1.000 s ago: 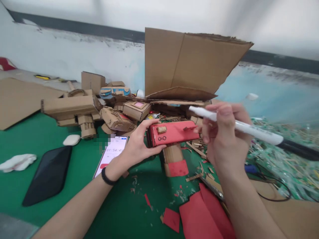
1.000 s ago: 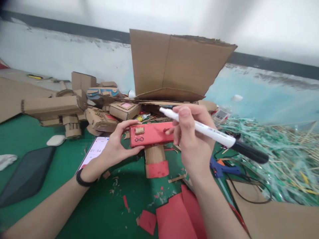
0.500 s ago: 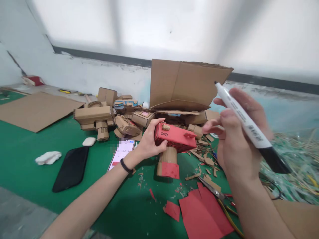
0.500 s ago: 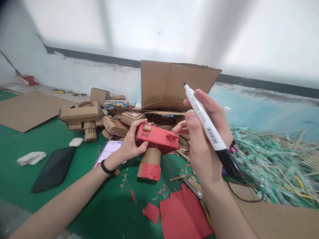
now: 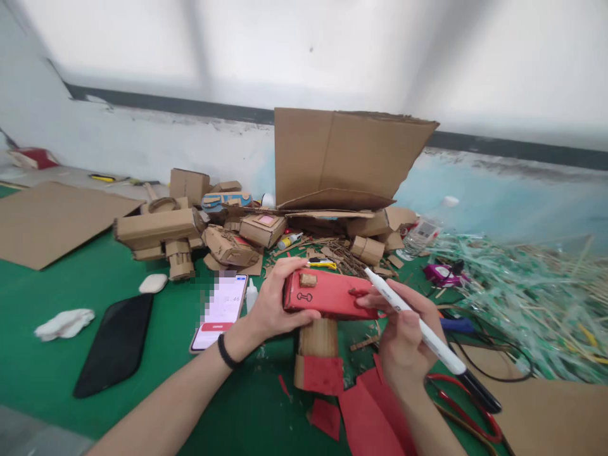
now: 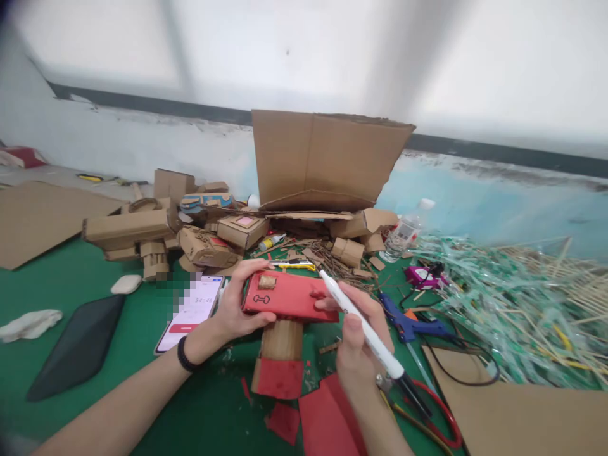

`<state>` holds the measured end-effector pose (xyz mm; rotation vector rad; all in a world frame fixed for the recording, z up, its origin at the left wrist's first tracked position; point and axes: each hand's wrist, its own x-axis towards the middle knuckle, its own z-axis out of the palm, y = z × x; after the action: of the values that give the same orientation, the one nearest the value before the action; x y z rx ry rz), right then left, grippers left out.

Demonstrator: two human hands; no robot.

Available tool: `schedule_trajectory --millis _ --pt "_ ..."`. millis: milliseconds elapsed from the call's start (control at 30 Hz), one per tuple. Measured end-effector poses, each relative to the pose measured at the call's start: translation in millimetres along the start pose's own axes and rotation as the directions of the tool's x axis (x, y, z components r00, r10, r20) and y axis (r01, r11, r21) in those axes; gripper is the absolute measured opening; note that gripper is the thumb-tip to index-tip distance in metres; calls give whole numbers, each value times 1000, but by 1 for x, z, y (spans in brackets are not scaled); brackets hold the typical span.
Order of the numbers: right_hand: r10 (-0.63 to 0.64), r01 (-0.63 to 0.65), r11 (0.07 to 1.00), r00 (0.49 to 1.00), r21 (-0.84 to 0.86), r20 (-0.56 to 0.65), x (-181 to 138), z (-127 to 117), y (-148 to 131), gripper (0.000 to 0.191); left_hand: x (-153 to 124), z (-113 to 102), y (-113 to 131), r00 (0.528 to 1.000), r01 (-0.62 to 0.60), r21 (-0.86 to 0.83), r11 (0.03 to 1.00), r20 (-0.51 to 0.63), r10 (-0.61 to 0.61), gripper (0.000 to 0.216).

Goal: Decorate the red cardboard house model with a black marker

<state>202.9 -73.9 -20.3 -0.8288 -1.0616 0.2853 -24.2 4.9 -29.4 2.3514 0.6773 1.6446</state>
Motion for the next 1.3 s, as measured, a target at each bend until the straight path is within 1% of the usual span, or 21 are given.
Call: schedule_trajectory --millis 100,200,267,333,433,500,567,700,767,833,900,1000,1067,1167,1200,1300 --pt "-52 60 995 994 -76 98 -2 0 -4 32 3 -4 -1 1000 15 21 1000 9 -15 85" --pt "-92 122 979 980 -165 178 0 2 -12 36 4 -5 0 1000 22 49 999 19 -23 85" --pt "-137 177 964 971 -198 197 2 3 -16 38 2 -4 1 1000 22 67 998 21 -23 86" --pt "-167 211 949 967 -234 194 2 3 -18 35 1 -2 2 1000 19 77 997 22 -21 86" --pt "-129 178 941 975 -287 183 -2 0 -15 28 2 -1 3 999 11 78 997 31 -14 85" --pt "-91 141 951 978 -275 188 -4 -3 -13 25 3 -1 3 999 3 75 997 39 -6 83" --pt "-93 138 962 977 -236 191 -4 -4 -12 22 4 -2 4 999 -5 76 997 43 2 82" --pt "-172 206 958 969 -199 177 0 0 -20 28 5 1 12 1000 -5 111 994 24 2 82" --pt "-200 241 949 959 -204 201 0 3 -26 34 4 3 19 1000 1 151 988 7 -2 82" --pt "-218 270 942 944 -198 249 -3 6 -31 40 3 6 25 1000 9 176 984 -9 -8 81" --pt "-250 310 936 919 -167 304 -9 10 -34 42 3 9 29 1000 13 169 986 -20 -10 80" --pt "-333 390 916 867 -90 372 -15 15 -38 35 3 10 30 1000 5 153 988 -22 -2 78" --pt "-362 406 913 848 -34 387 -15 17 -40 28 4 10 28 1000 -10 155 988 -21 14 79" --pt "-317 351 936 862 -14 396 -14 17 -44 19 4 10 26 999 -23 164 986 -23 27 84" --pt "-295 330 944 869 -22 398 -13 17 -45 18 4 10 26 999 -21 166 986 -24 25 85" --pt "-273 322 944 880 -67 388 -11 15 -47 18 4 10 26 1000 -12 159 987 -22 16 86"
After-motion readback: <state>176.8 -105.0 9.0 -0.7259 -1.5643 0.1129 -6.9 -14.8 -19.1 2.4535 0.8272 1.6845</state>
